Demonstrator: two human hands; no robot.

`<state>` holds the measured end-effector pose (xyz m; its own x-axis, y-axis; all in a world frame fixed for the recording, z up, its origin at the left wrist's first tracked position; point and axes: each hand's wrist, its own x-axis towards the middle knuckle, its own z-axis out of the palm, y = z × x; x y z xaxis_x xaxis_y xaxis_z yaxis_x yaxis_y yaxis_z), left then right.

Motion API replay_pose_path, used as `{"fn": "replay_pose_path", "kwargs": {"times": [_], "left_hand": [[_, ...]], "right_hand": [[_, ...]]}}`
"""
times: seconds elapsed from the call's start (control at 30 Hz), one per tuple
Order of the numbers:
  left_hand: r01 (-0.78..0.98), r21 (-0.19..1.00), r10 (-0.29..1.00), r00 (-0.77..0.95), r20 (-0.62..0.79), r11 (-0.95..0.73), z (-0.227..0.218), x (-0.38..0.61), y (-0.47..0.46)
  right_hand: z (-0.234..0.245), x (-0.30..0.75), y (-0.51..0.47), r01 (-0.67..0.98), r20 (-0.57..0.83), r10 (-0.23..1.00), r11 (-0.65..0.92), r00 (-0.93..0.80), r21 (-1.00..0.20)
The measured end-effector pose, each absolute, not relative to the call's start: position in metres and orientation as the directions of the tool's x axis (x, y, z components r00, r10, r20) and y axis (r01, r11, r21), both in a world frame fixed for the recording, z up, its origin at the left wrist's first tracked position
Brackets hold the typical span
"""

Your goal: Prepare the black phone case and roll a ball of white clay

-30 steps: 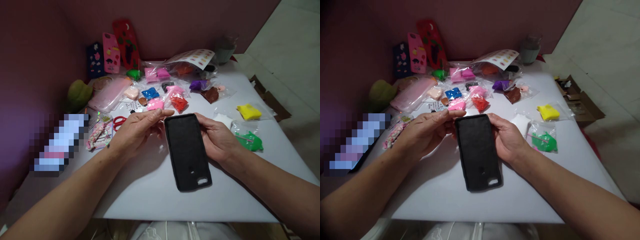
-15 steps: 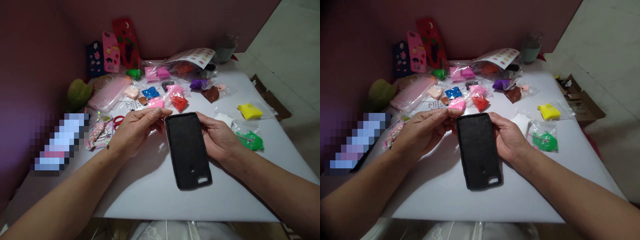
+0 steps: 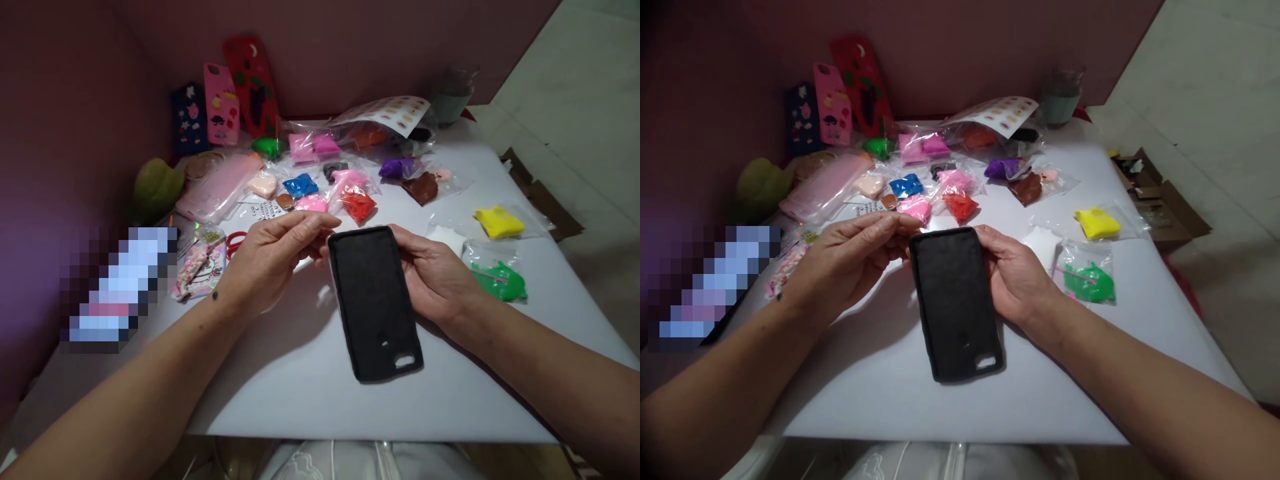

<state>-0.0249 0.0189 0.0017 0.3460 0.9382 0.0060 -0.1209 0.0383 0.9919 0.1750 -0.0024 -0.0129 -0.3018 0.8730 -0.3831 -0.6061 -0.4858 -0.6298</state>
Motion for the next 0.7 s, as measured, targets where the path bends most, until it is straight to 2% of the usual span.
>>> {"fn": "replay_pose_path", "kwargs": {"times": [0.3, 0.4, 0.57, 0.7], "left_hand": [[0.165, 0.968, 0.955, 0.260, 0.143, -0.190, 0.0071, -0.0225, 0.0106], [0.094, 0.983, 0.958, 0.257, 0.127, -0.156, 0.0066, -0.0215, 0.0107], [-0.081, 0.997, 0.971, 0.240, 0.006, 0.014, 0.0067, -0.0219, 0.0138], [-0.229, 0.961, 0.946, 0.316, -0.077, 0.155, 0.0060, -0.0230, 0.0171]], "right_hand": [[-0.0148, 0.1757, -0.0007, -0.604, -0.485, 0.853, -0.493, -0.193, -0.627], [-0.0131, 0.1755, -0.0012, -0.598, -0.451, 0.867, -0.481, -0.213, -0.641], [-0.0113, 0.1759, -0.0009, -0.589, -0.444, 0.861, -0.497, -0.247, -0.637], [-0.0129, 0.1776, 0.0011, -0.593, -0.456, 0.840, -0.534, -0.294, -0.602]]}}
